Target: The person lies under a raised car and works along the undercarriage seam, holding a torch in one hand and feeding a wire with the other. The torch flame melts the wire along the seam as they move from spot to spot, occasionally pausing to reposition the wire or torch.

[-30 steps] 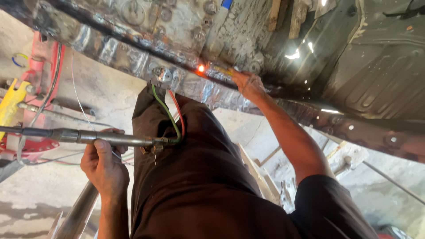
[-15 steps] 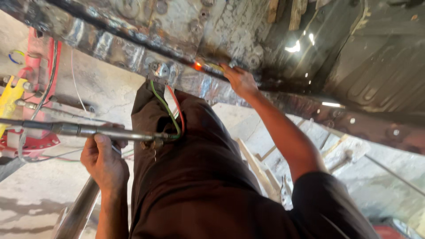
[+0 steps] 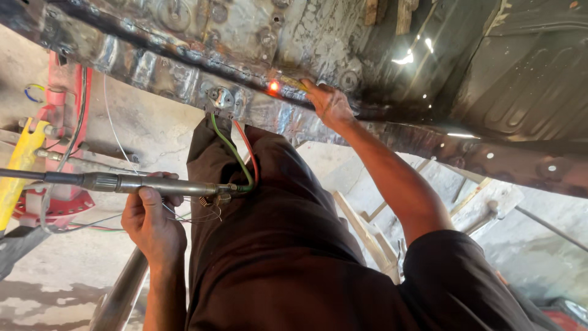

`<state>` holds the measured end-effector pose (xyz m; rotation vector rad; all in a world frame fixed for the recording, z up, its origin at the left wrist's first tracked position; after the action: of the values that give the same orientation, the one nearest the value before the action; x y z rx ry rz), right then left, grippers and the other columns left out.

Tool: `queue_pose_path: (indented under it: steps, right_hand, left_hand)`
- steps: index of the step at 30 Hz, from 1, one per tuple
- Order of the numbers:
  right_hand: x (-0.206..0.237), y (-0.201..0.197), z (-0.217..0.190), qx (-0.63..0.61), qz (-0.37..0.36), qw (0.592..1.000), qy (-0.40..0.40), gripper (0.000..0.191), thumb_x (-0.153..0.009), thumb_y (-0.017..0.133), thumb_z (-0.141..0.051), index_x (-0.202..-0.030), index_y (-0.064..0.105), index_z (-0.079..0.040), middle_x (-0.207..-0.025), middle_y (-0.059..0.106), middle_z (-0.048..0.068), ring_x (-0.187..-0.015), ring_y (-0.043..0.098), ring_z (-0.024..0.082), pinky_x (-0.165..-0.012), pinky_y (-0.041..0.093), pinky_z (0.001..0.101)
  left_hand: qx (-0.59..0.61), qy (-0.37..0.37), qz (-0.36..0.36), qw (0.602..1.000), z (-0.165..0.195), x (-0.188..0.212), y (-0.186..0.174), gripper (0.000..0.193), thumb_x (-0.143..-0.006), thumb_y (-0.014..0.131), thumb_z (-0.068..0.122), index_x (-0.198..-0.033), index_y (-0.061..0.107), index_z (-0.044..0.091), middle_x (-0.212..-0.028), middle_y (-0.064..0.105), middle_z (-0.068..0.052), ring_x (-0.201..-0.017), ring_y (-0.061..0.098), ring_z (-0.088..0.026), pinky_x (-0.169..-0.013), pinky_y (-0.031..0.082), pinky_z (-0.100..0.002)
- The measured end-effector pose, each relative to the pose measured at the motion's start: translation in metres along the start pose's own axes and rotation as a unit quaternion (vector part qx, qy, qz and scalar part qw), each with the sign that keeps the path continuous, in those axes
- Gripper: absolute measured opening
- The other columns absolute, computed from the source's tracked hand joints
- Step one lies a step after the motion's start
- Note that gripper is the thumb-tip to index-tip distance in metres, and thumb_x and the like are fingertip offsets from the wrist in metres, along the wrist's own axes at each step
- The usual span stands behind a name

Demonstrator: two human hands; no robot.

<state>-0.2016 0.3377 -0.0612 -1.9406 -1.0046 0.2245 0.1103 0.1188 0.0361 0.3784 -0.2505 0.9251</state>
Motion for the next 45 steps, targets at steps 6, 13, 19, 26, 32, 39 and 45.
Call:
queue_pose_path:
  steps: [6, 13, 19, 26, 32, 39, 45]
  right_hand:
    - [-0.006, -0.016, 0.003, 0.078, -0.01, 0.997, -0.015, 0.049, -0.088, 0.072, -0.008, -0.135, 0.07, -0.022, -0.091, 0.066, 0.016, -0.077, 0.066, 0.036, -0.064, 0.055, 0.0457]
    - [-0.029, -0.09, 0.01, 0.244, 0.168, 0.952, -0.078, 0.045, -0.09, 0.067, -0.005, -0.134, 0.071, -0.015, -0.113, 0.07, 0.005, -0.107, 0.062, 0.025, -0.088, 0.054, 0.0414]
    - [0.024, -0.031, -0.061, -0.356, -0.013, 0.933, -0.053, 0.056, -0.105, 0.059, -0.04, -0.153, 0.051, -0.01, -0.148, 0.056, 0.017, -0.133, 0.056, 0.03, -0.112, 0.049, 0.0423]
    - [0.077, 0.037, -0.148, -0.475, -0.103, 0.874, 0.012, 0.074, -0.094, 0.075, -0.045, -0.151, 0.049, -0.006, -0.136, 0.067, 0.015, -0.132, 0.062, 0.029, -0.108, 0.048, 0.0401]
    - [0.07, 0.054, -0.155, -0.518, -0.009, 0.846, 0.125, 0.054, -0.091, 0.081, -0.032, -0.131, 0.063, -0.002, -0.103, 0.076, 0.011, -0.099, 0.072, 0.02, -0.086, 0.055, 0.0343]
    - [0.119, 0.063, -0.167, -0.615, 0.13, 0.716, 0.303, 0.063, -0.08, 0.082, -0.024, -0.133, 0.061, 0.002, -0.092, 0.074, 0.011, -0.069, 0.069, 0.013, -0.054, 0.053, 0.027]
    - [0.164, 0.057, -0.189, -0.678, 0.284, 0.604, 0.308, 0.077, -0.077, 0.086, -0.018, -0.141, 0.05, 0.004, -0.091, 0.066, 0.013, -0.062, 0.067, 0.018, -0.051, 0.057, 0.0316]
  left_hand:
    - [-0.005, -0.002, 0.012, 1.0, 0.0, -0.003, -0.001, 0.038, -0.113, 0.062, 0.029, -0.124, 0.063, -0.007, -0.113, 0.067, -0.016, -0.09, 0.059, -0.016, -0.08, 0.048, -0.031]
    - [-0.006, -0.032, -0.011, 0.999, -0.004, -0.012, 0.004, 0.041, -0.113, 0.064, 0.032, -0.126, 0.063, -0.006, -0.114, 0.068, -0.018, -0.084, 0.055, -0.016, -0.08, 0.046, -0.03]
    - [-0.008, -0.061, -0.075, 0.995, -0.012, -0.044, 0.033, 0.041, -0.109, 0.065, 0.035, -0.122, 0.063, -0.004, -0.113, 0.069, -0.017, -0.083, 0.056, -0.017, -0.079, 0.047, -0.031]
    - [-0.002, -0.147, -0.183, 0.972, -0.031, -0.098, 0.076, 0.032, -0.108, 0.065, 0.032, -0.112, 0.063, 0.001, -0.105, 0.071, -0.015, -0.079, 0.06, -0.018, -0.076, 0.052, -0.033]
    - [-0.069, -0.233, -0.324, 0.914, -0.046, -0.138, 0.108, 0.027, -0.106, 0.066, 0.028, -0.115, 0.067, 0.002, -0.099, 0.071, -0.007, -0.076, 0.063, -0.015, -0.068, 0.05, -0.03]
    - [-0.136, -0.39, -0.376, 0.829, -0.084, -0.191, 0.065, 0.018, -0.1, 0.067, 0.02, -0.112, 0.067, 0.007, -0.093, 0.071, -0.007, -0.077, 0.069, -0.017, -0.07, 0.058, -0.034]
    - [-0.19, -0.398, -0.428, 0.789, -0.111, -0.161, 0.025, 0.023, -0.1, 0.065, 0.02, -0.119, 0.067, 0.006, -0.087, 0.069, -0.007, -0.074, 0.068, -0.016, -0.066, 0.057, -0.031]
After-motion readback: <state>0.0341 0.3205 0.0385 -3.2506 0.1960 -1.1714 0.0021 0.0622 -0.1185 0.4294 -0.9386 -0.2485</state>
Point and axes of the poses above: each hand's wrist, its own x-axis away from the middle knuckle, its own y-axis out of the palm, z = x × y, the point moved 8 cm from there along -x, towards the middle knuckle
